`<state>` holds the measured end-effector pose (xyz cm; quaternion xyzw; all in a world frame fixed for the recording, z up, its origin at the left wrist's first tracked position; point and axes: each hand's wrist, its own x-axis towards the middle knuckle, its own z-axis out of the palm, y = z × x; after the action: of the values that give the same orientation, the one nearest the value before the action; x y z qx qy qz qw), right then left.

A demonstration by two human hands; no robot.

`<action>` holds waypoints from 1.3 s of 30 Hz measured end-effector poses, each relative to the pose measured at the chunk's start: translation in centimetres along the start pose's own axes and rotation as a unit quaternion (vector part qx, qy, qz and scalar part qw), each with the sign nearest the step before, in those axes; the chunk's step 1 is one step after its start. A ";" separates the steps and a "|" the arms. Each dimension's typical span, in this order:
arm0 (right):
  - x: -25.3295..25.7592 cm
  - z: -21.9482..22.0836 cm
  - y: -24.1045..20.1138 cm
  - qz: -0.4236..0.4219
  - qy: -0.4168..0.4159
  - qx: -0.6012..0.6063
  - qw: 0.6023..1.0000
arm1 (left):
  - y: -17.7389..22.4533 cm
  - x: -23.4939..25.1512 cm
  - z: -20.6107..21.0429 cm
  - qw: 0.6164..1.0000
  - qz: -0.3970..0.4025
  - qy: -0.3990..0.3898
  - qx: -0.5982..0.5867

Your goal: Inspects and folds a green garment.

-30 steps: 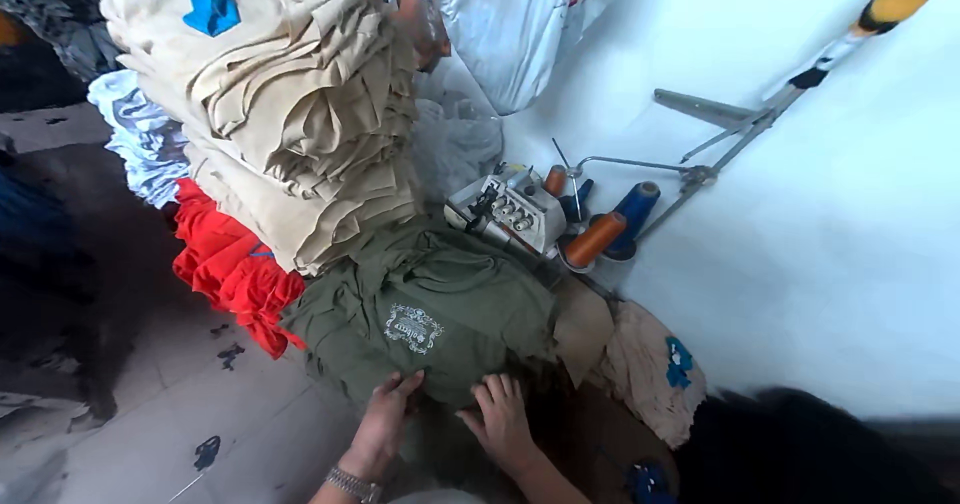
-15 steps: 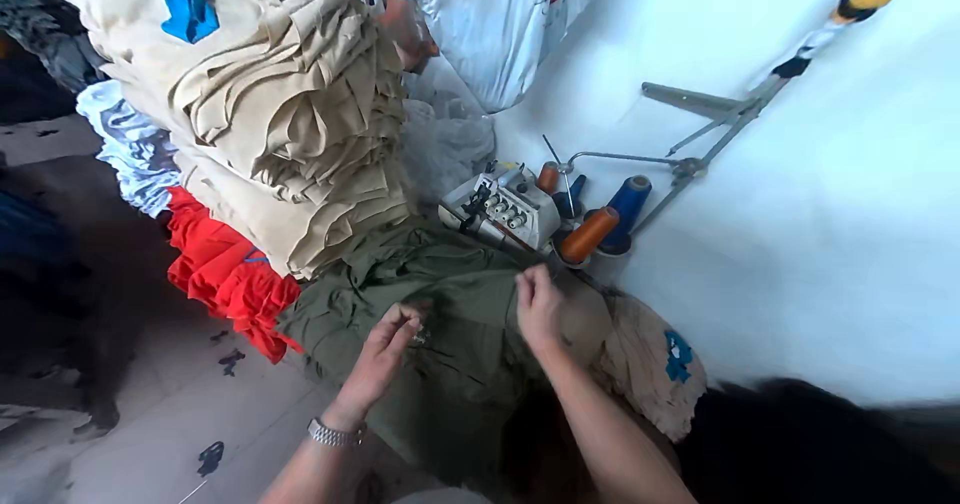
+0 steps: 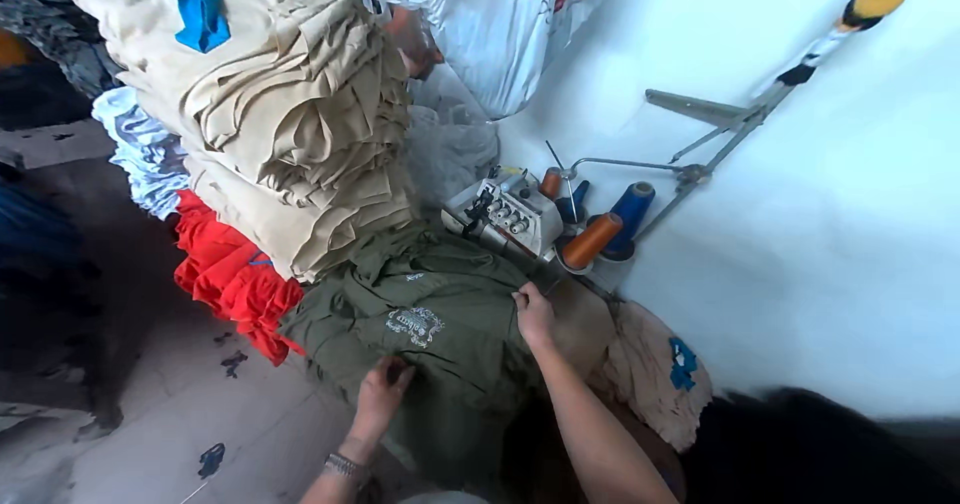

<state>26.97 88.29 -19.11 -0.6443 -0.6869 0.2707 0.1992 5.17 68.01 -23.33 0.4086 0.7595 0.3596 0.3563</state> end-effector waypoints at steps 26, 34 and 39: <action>-0.7 0.5 0.5 -0.017 0.024 0.009 1.000 | 0.2 -3.1 2.8 0.968 -0.018 0.129 -0.215; -0.5 0.3 0.3 -0.021 0.020 -0.006 1.000 | 1.2 -0.7 1.2 0.901 0.352 0.186 0.174; -4.9 -1.0 -1.4 -0.210 0.161 -0.078 0.961 | 5.6 1.8 -2.3 0.926 0.351 0.082 0.113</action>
<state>26.90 83.53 -17.11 -0.5340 -0.7846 0.0614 0.3089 4.59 71.28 -17.99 0.6558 0.6298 0.4052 0.0955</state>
